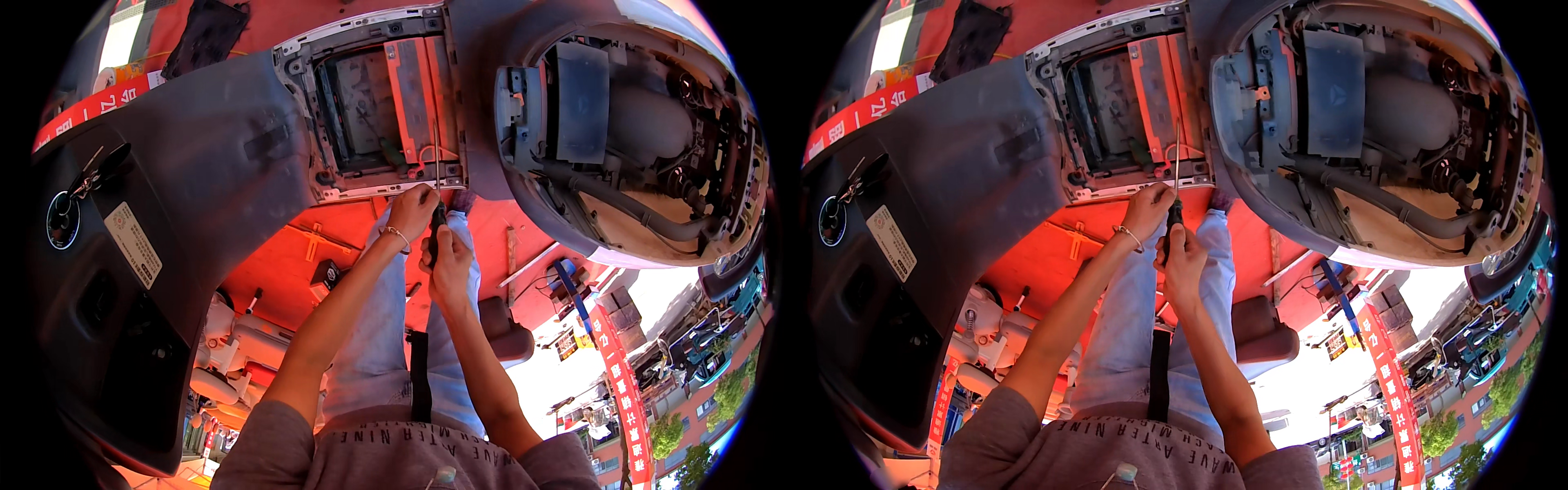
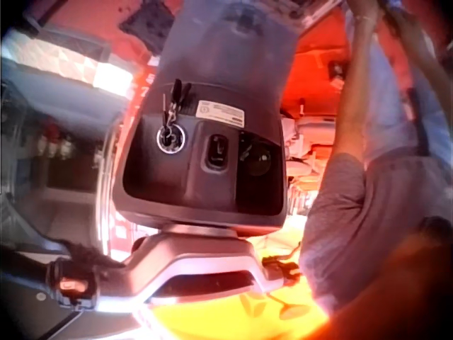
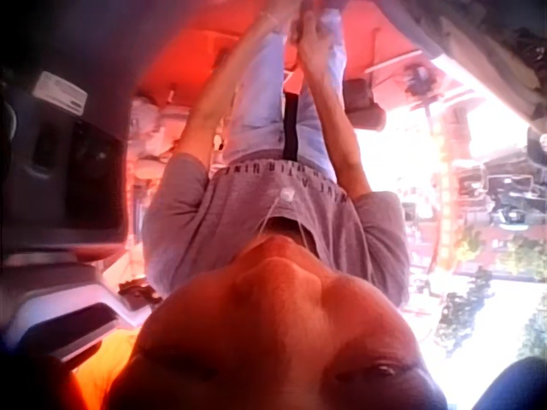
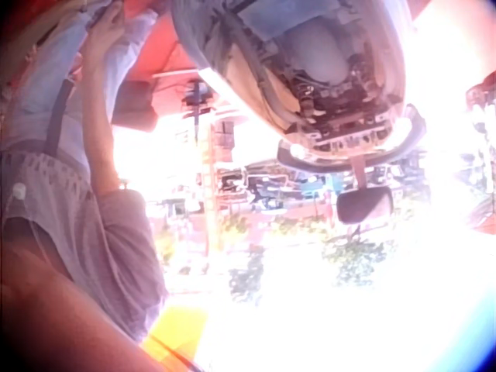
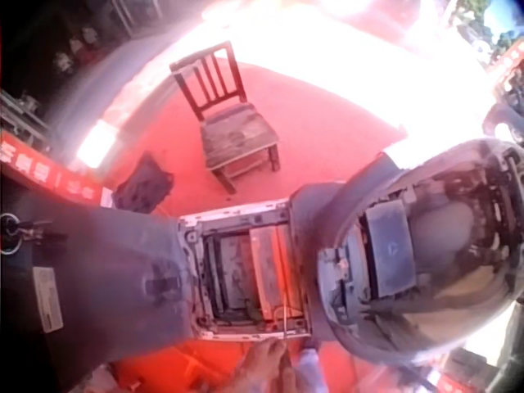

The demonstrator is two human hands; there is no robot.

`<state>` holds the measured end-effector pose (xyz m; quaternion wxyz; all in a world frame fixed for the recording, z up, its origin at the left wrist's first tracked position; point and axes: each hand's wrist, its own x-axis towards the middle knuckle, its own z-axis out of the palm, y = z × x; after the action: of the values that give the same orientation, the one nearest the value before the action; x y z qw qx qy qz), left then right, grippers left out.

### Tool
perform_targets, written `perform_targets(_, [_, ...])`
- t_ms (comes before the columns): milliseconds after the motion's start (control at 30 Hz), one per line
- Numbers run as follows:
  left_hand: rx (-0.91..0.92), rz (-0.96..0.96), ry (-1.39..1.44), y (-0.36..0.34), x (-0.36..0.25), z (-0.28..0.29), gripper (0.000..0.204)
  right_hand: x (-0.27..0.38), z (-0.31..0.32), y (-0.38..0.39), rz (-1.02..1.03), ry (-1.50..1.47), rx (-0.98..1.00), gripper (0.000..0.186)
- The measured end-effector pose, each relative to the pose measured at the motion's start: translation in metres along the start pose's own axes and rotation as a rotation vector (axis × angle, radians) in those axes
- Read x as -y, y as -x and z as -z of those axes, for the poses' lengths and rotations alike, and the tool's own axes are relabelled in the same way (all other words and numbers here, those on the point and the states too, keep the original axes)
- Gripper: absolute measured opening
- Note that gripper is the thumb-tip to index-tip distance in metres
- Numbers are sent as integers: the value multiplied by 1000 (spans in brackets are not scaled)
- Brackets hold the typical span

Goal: The person uses a screwdriver to remove screws from the seat area of a scooter. They then lift the seat to access the internal components and disconnect a wire harness. The person continues to unscrew and remove a rectangular metal panel from the scooter's frame, placing it on the floor.

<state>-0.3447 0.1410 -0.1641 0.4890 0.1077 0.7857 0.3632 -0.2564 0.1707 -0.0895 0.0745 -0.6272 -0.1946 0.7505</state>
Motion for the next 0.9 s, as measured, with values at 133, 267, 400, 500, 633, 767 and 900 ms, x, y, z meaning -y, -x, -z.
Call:
perform_targets(133, [48, 14, -70, -5, 0, 5, 30, 0, -12, 4, -54, -94, -66, 22])
perform_targets(267, [41, 42, -37, -11, 9, 3, 30, 0, -21, 0, -50, -136, -93, 25])
perform_targets(400, [135, 222, 161, -18, -5, 7, 32, 30, -33, -6, -262, -199, -78, 21])
perform_targets(500, [354, 406, 492, -24, -25, 17, 33, 50, -51, -19, -376, -306, -114, 18])
perform_targets(633, [494, 567, 530, -34, -68, 42, 30, 70, -74, -26, -425, -229, -160, 20])
perform_targets(767, [386, 547, 454, -48, -72, 7, 27, 107, -41, -44, -606, -307, -74, 19])
perform_targets(900, [371, 690, 519, -73, -60, 4, 24, 74, -43, -89, -420, -200, -181, 20])
